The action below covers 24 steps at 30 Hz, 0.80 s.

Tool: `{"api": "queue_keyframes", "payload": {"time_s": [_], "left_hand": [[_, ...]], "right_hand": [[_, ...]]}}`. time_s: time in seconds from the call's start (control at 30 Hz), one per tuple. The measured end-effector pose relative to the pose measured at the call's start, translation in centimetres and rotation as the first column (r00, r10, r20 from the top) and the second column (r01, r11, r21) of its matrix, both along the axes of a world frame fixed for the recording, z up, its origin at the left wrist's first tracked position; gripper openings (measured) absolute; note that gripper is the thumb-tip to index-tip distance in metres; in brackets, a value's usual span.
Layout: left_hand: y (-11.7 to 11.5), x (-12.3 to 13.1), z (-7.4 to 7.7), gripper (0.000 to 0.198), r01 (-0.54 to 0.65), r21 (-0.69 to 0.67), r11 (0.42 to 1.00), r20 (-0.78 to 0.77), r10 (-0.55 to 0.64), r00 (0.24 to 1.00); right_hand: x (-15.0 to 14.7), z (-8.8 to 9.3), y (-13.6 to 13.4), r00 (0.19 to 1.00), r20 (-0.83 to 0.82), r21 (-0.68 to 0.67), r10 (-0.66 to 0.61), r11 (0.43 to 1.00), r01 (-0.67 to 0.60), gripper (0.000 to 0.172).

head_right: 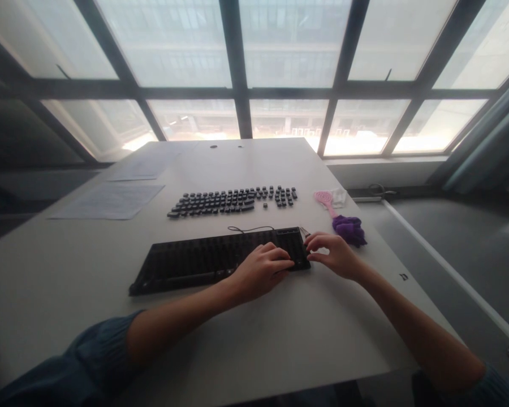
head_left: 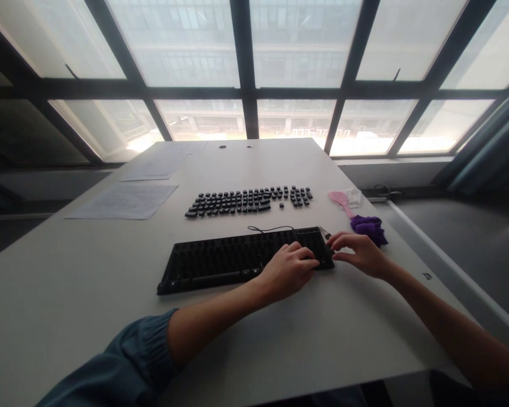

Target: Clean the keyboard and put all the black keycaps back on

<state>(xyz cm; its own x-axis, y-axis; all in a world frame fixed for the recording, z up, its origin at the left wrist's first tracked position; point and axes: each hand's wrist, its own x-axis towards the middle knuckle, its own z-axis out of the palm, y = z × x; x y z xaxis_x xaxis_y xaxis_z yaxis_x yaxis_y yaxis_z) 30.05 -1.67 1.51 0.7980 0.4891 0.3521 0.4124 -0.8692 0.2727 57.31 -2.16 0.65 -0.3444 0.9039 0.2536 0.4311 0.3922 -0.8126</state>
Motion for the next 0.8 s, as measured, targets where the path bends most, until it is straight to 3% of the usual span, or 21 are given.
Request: {"api": "queue_keyframes", "payload": {"time_s": [0.1, 0.43, 0.8], "left_hand": [[0.0, 0.0, -0.3, 0.022, 0.008, 0.015, 1.0, -0.017, -0.008, 1.0], [0.2, 0.1, -0.8, 0.023, 0.019, 0.014, 1.0, -0.013, -0.018, 1.0], [0.2, 0.0, -0.6, 0.024, 0.015, 0.042, 0.999, -0.035, -0.014, 0.999]], "right_hand": [[-0.1, -0.6, -1.1, 1.0, -0.006, -0.023, -0.008, 1.0, 0.008, 0.02], [-0.4, -0.6, -0.7, 1.0, 0.009, -0.028, 0.018, 0.999, -0.018, 0.02], [-1.2, 0.2, -1.0, 0.963, 0.269, 0.2, 0.005, 0.978, -0.061, 0.011]]}}
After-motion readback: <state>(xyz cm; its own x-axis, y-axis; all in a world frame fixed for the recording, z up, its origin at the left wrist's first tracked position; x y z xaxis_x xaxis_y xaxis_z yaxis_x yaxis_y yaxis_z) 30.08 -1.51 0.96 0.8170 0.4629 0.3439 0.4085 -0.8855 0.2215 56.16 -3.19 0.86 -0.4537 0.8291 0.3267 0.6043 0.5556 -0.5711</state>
